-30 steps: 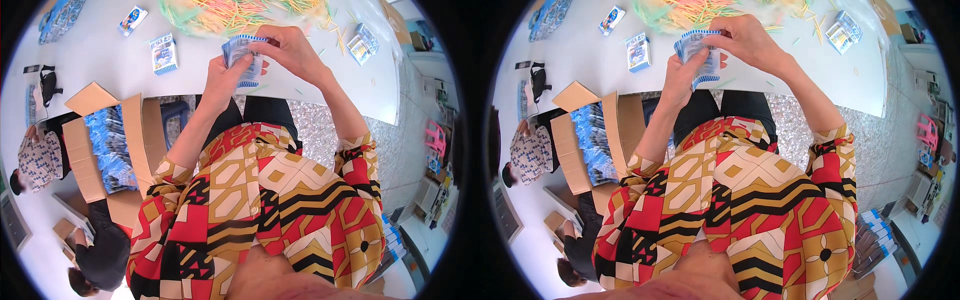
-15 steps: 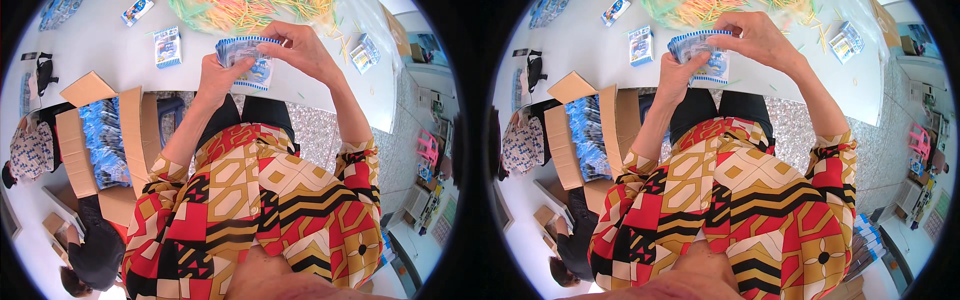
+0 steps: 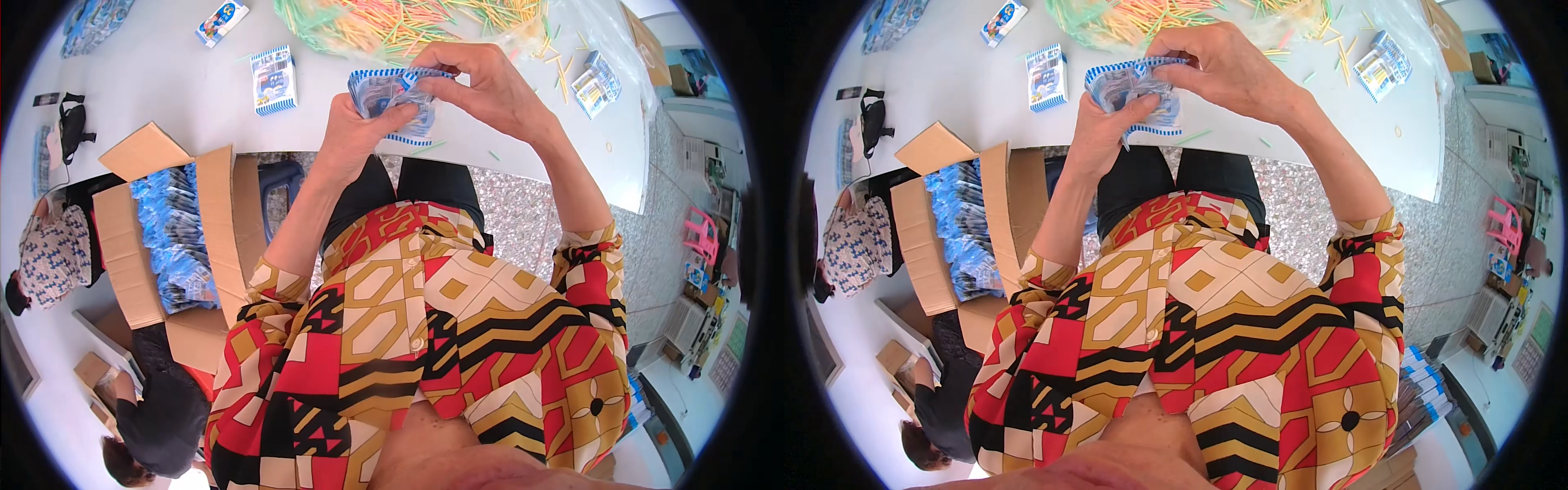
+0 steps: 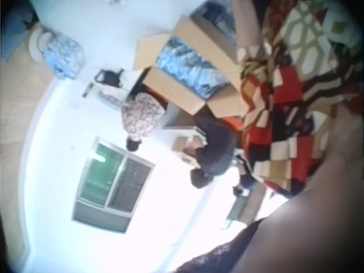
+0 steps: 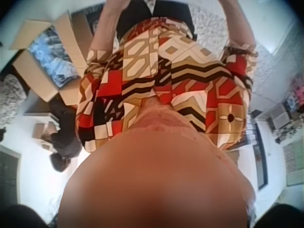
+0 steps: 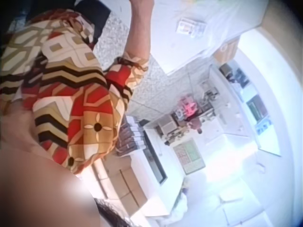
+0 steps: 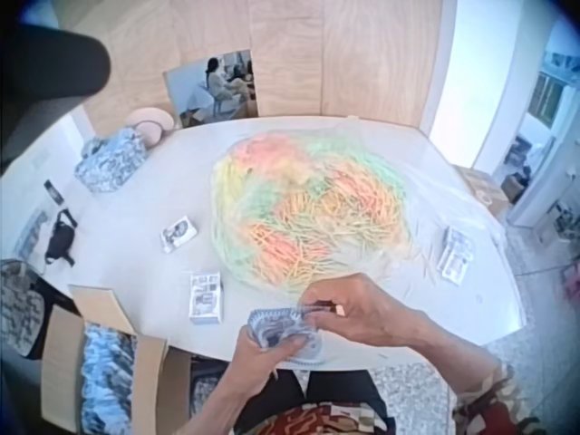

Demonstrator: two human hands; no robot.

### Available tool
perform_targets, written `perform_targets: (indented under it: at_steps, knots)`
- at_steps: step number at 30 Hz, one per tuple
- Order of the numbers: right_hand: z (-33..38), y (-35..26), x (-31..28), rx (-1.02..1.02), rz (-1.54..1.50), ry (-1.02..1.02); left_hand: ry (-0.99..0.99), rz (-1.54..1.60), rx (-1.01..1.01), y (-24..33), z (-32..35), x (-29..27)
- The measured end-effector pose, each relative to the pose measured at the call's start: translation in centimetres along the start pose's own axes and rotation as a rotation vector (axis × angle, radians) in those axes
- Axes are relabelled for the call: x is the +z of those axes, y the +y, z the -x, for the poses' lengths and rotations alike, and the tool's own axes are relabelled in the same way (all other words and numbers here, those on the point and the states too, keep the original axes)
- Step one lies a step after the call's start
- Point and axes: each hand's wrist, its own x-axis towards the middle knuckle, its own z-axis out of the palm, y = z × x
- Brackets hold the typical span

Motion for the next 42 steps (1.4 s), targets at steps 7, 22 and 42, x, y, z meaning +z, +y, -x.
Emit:
perform_targets:
  at_steps: [7, 22, 42]
  knots:
    - [0.3, -2.0, -0.2, -0.188, 0.107, 0.244, 0.114, 0.008, 0.036, 0.2, 0.3, -0.1]
    - [0.9, -1.0, 0.2, -0.077, 0.1, 0.187, 0.023, 0.136, -0.003, 0.2, 0.4, 0.0]
    - [1.6, -1.7, 0.5, -0.38, 0.357, 0.299, 0.051, 0.087, 0.013, -0.7, 0.5, -0.4]
